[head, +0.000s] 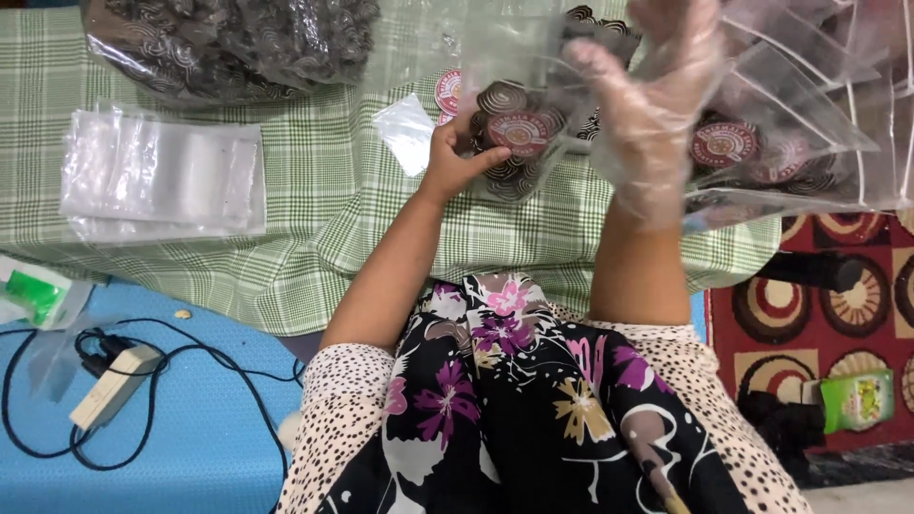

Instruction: Packaging chocolate-swirl cookies into plastic bags and applying decorative stickers.

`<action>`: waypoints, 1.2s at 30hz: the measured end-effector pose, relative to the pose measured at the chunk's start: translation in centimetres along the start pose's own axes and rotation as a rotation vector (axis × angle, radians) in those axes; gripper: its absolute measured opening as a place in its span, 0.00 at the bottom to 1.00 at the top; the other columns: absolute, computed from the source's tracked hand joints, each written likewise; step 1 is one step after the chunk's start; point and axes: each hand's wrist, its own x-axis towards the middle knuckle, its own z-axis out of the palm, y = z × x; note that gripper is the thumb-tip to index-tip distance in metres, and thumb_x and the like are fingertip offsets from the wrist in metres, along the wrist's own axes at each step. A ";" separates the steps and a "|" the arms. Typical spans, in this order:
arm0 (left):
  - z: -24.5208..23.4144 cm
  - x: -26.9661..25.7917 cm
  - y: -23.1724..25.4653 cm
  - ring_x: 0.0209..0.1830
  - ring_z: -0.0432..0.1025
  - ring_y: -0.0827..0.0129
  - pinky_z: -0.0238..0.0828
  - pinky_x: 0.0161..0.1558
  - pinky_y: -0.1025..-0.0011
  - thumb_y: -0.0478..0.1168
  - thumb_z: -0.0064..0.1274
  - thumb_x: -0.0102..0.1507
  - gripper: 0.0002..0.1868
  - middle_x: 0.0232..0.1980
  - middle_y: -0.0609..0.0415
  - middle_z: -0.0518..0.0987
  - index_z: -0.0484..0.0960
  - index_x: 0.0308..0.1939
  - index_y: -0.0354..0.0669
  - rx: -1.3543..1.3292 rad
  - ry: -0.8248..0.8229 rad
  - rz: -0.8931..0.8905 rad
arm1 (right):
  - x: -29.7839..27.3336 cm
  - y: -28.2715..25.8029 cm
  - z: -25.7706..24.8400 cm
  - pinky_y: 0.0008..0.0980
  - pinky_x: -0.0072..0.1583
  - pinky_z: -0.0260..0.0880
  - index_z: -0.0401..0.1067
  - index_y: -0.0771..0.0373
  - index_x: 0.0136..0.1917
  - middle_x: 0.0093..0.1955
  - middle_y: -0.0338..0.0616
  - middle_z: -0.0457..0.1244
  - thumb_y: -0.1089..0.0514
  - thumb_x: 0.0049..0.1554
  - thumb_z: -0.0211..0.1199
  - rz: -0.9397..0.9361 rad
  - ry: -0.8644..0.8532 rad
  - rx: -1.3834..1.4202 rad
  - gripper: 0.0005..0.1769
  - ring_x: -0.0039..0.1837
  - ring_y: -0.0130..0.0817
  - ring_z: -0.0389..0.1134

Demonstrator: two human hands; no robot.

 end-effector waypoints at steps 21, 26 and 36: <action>0.9 0.2 1.1 0.43 0.78 0.69 0.76 0.48 0.76 0.28 0.65 0.53 0.26 0.47 0.49 0.83 0.77 0.55 0.35 0.146 0.081 0.017 | -5.8 10.3 -0.7 0.27 0.50 0.76 0.74 0.67 0.45 0.41 0.47 0.68 0.69 0.53 0.69 0.578 0.381 0.446 0.06 0.44 0.34 0.71; 0.6 0.0 0.2 0.42 0.78 0.69 0.77 0.47 0.76 0.28 0.64 0.54 0.22 0.46 0.47 0.82 0.77 0.52 0.32 0.084 0.110 0.012 | -5.8 10.7 -0.6 0.22 0.47 0.69 0.72 0.64 0.46 0.42 0.47 0.69 0.67 0.58 0.62 0.539 0.332 0.448 0.02 0.41 0.28 0.66; 0.8 0.2 0.6 0.40 0.77 0.70 0.77 0.46 0.77 0.29 0.64 0.54 0.21 0.44 0.48 0.83 0.78 0.50 0.33 0.119 0.115 -0.006 | -6.0 11.3 -0.9 0.21 0.42 0.70 0.71 0.63 0.43 0.39 0.44 0.68 0.67 0.56 0.65 0.516 0.408 0.378 0.04 0.38 0.28 0.67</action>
